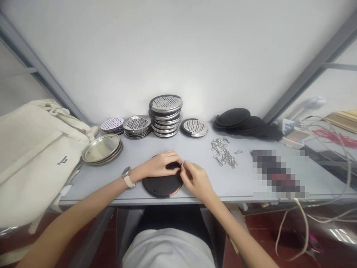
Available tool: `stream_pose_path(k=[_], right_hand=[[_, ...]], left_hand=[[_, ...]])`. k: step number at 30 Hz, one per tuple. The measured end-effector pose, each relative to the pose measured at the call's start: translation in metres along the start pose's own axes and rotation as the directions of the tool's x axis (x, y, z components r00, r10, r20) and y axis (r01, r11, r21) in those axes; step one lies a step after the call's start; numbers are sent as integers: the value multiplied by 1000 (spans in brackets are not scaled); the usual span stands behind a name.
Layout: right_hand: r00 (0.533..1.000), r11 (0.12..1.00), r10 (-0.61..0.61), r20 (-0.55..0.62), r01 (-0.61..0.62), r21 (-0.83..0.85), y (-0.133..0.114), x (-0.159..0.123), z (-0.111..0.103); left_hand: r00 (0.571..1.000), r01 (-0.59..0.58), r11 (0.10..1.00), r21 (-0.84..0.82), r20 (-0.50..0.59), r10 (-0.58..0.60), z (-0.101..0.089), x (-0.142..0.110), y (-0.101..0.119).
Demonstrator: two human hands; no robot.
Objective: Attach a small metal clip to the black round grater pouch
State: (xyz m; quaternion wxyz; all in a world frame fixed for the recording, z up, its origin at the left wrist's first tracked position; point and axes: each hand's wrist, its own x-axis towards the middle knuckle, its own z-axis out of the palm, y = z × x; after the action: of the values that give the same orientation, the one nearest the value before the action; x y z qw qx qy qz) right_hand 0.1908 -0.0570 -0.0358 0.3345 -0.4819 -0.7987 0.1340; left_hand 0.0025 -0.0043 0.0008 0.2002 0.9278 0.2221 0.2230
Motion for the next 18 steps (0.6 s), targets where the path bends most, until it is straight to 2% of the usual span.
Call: stream_pose_path(k=[8,18], right_hand=[[998,1000,10,60,-9,-26,1,2,0],[999,999,11,46,-10,-30,1,1,1]], left_hand=[[1000,-11,1000,15,3,11,1,0,-2],[1000,-7,1000,-11,-2,7,2,0,-2]])
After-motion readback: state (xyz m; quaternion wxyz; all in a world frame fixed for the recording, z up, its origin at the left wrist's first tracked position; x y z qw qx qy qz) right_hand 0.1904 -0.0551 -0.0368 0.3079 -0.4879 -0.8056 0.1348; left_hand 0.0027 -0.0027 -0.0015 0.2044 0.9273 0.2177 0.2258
